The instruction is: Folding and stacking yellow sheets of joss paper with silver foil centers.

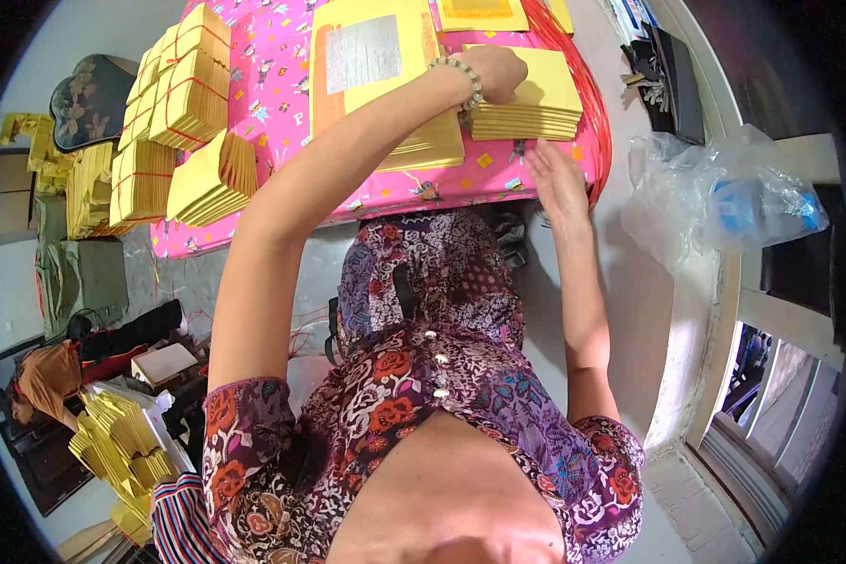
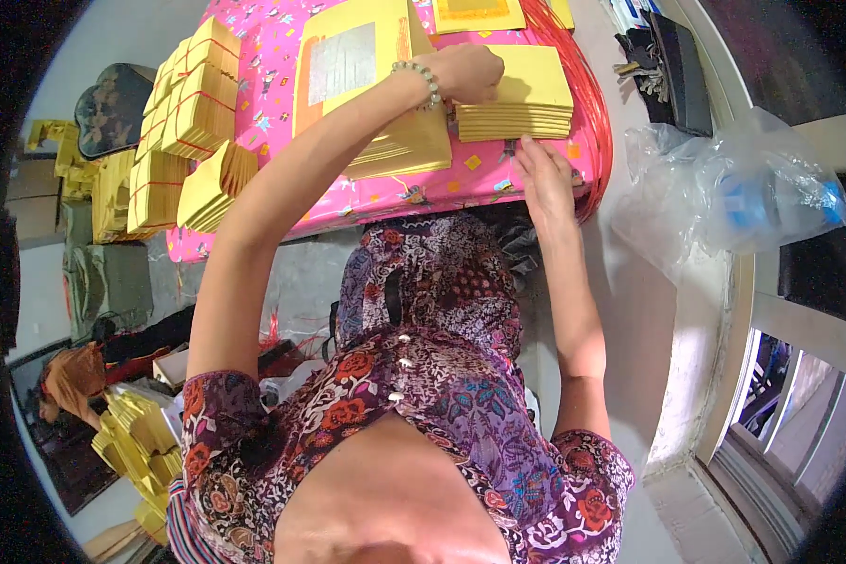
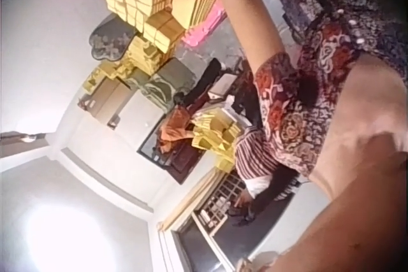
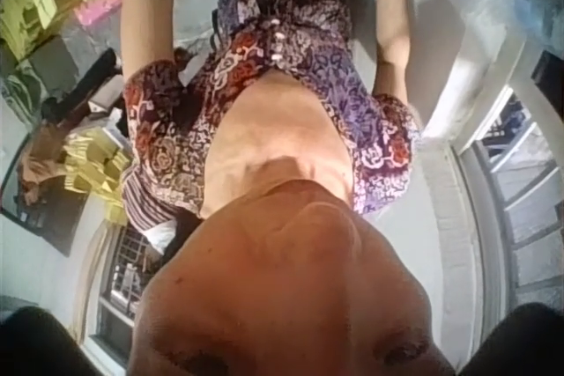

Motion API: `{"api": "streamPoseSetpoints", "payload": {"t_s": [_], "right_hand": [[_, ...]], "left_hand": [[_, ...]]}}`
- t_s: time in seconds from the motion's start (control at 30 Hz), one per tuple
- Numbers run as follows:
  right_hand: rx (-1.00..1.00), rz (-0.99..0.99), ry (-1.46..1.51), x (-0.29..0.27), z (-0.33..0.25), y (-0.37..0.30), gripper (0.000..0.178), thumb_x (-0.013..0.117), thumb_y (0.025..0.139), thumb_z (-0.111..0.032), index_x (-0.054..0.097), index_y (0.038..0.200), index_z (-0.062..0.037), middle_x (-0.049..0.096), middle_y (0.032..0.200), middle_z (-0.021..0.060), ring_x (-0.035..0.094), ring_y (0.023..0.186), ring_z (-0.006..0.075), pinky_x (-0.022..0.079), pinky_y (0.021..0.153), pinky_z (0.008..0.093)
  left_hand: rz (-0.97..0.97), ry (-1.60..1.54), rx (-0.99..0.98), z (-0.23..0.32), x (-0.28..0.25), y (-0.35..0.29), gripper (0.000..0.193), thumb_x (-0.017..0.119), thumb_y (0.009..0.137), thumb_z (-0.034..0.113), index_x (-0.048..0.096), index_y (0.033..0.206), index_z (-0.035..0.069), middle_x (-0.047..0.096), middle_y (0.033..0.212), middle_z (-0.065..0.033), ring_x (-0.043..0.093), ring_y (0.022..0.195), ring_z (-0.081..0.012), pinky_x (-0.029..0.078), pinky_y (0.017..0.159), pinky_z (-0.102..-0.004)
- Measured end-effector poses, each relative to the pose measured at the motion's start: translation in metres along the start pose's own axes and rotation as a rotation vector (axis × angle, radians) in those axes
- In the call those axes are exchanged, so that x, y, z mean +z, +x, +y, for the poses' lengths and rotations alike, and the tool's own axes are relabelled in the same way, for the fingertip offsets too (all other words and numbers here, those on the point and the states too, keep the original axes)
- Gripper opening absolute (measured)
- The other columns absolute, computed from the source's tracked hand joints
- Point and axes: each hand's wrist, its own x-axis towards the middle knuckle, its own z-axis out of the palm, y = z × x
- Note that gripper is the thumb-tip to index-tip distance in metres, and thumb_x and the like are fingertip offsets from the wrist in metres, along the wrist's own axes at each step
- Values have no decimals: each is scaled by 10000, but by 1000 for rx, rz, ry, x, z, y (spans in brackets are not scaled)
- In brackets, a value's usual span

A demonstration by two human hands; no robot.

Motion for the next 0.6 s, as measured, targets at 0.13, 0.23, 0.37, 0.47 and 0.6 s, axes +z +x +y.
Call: {"api": "streamPoseSetpoints", "payload": {"t_s": [0.13,0.23,0.37,0.47,0.6], "right_hand": [[128,40,180,18,2,11,465,745,894,-206,554,1269,-9,536,1316,112,479,1254,263,379,1073,410],[158,91,231,29,4,14,479,770,874,-224,558,1260,-36,525,1325,99,434,1284,248,354,1082,427],[121,146,230,39,10,10,576,783,861,-276,531,1337,-70,447,1402,123,311,1389,270,261,1150,418],[107,185,215,41,8,8,696,805,833,-326,467,1398,-102,388,1453,129,262,1421,269,239,1148,409],[146,131,203,55,1,7,1027,846,768,-416,237,1552,-154,187,1573,150,163,1465,273,183,1166,417]], "left_hand": [[5,35,8,-13,-3,15,243,763,763,255,710,808,21,702,791,-160,685,816,-360,546,736,-453],[48,-26,67,-20,-6,23,260,788,746,273,691,812,41,708,825,-131,681,817,-333,539,724,-446],[-39,-20,-10,-26,-13,39,504,865,667,355,656,996,35,694,997,-152,663,971,-331,526,830,-437],[-85,-60,-30,-29,-14,54,700,900,618,399,625,1130,9,676,1093,-173,642,1056,-339,507,899,-428],[-396,-132,-86,-48,-3,79,887,931,561,413,593,1272,6,657,1216,-188,608,1160,-337,484,962,-426]]}}
